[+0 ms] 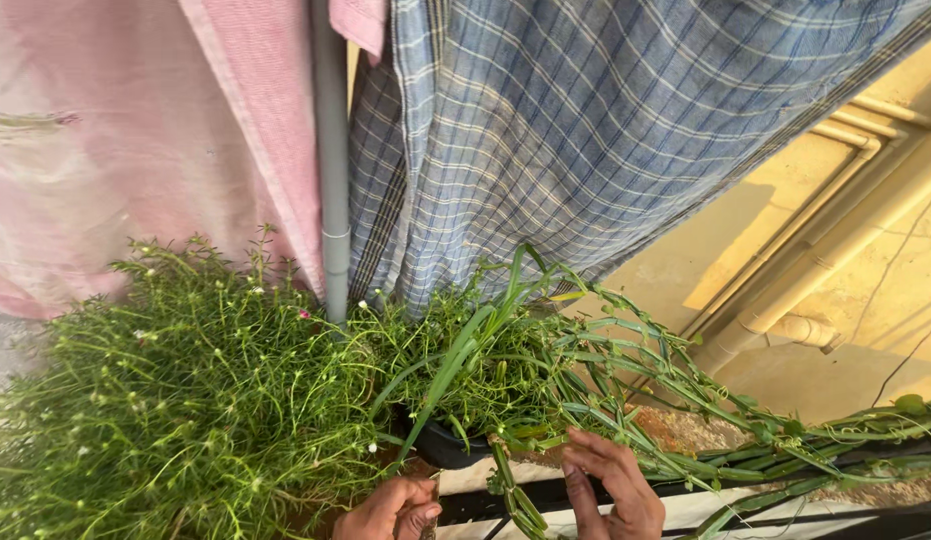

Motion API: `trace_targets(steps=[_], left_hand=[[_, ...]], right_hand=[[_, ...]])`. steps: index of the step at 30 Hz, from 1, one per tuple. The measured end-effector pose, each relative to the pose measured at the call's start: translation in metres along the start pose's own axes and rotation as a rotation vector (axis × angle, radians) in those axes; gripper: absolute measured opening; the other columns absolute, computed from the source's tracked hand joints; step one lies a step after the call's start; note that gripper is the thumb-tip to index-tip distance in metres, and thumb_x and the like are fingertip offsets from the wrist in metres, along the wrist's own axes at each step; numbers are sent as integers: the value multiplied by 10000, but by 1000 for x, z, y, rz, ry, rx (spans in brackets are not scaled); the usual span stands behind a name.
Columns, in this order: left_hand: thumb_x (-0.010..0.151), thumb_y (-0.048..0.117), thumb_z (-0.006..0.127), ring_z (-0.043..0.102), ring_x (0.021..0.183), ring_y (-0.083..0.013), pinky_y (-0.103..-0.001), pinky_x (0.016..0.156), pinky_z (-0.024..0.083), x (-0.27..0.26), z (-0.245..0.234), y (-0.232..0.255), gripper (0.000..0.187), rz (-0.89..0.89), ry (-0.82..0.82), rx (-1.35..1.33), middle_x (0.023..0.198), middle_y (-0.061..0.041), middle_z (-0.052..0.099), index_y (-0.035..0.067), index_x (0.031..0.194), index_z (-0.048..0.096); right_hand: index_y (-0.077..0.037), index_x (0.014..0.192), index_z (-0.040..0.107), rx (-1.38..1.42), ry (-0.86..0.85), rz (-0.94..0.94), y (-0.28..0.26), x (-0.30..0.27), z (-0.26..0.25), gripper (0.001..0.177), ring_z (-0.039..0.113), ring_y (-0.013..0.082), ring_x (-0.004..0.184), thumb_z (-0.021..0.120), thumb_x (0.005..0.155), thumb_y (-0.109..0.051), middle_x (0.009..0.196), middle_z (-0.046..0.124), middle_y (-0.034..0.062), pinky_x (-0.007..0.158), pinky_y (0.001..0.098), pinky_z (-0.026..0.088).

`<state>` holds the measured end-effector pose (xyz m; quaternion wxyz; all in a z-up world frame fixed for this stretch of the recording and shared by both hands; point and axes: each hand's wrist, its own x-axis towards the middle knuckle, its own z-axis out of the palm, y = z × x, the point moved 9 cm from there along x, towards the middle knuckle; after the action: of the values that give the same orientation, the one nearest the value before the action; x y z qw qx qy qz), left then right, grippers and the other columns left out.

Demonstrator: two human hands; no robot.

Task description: The person tends to potted plants on a balcony, separating and arranging long green stems and small flowering plants. They lift and reposition foliage, pull apart tangled stems, and adjust plant placement within the pots.

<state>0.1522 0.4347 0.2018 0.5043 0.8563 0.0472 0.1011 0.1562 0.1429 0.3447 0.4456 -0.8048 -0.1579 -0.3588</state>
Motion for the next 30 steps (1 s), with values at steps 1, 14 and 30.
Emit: trace_targets(steps=[1, 14, 30], left_hand=[[856, 373, 734, 784, 965, -115, -313, 798, 640, 4, -1, 16, 215, 117, -6, 17, 977, -1, 847, 162, 894, 712], [856, 412, 682, 531, 1162, -290, -459, 920, 485, 88, -22, 102, 410, -3, -80, 711, 1205, -81, 513, 146, 1167, 709], [956, 175, 685, 700, 1141, -213, -383, 937, 549, 108, -62, 125, 355, 11, -216, -627, 1380, -98, 677, 70, 1294, 676]], right_hand=[[-80, 1018, 775, 21, -61, 5, -9, 16, 3, 189, 766, 226, 1080, 751, 844, -12, 1161, 784, 88, 944, 354, 585], [22, 1135, 717, -7, -579, -162, -4, 144, 118, 424, 644, 388, 1065, 825, 797, -210, 1149, 714, 202, 901, 462, 531], [-43, 956, 767, 248, -575, 21, -4, 139, 170, 289, 693, 157, 724, 904, 723, -146, 899, 720, 64, 640, 321, 577]])
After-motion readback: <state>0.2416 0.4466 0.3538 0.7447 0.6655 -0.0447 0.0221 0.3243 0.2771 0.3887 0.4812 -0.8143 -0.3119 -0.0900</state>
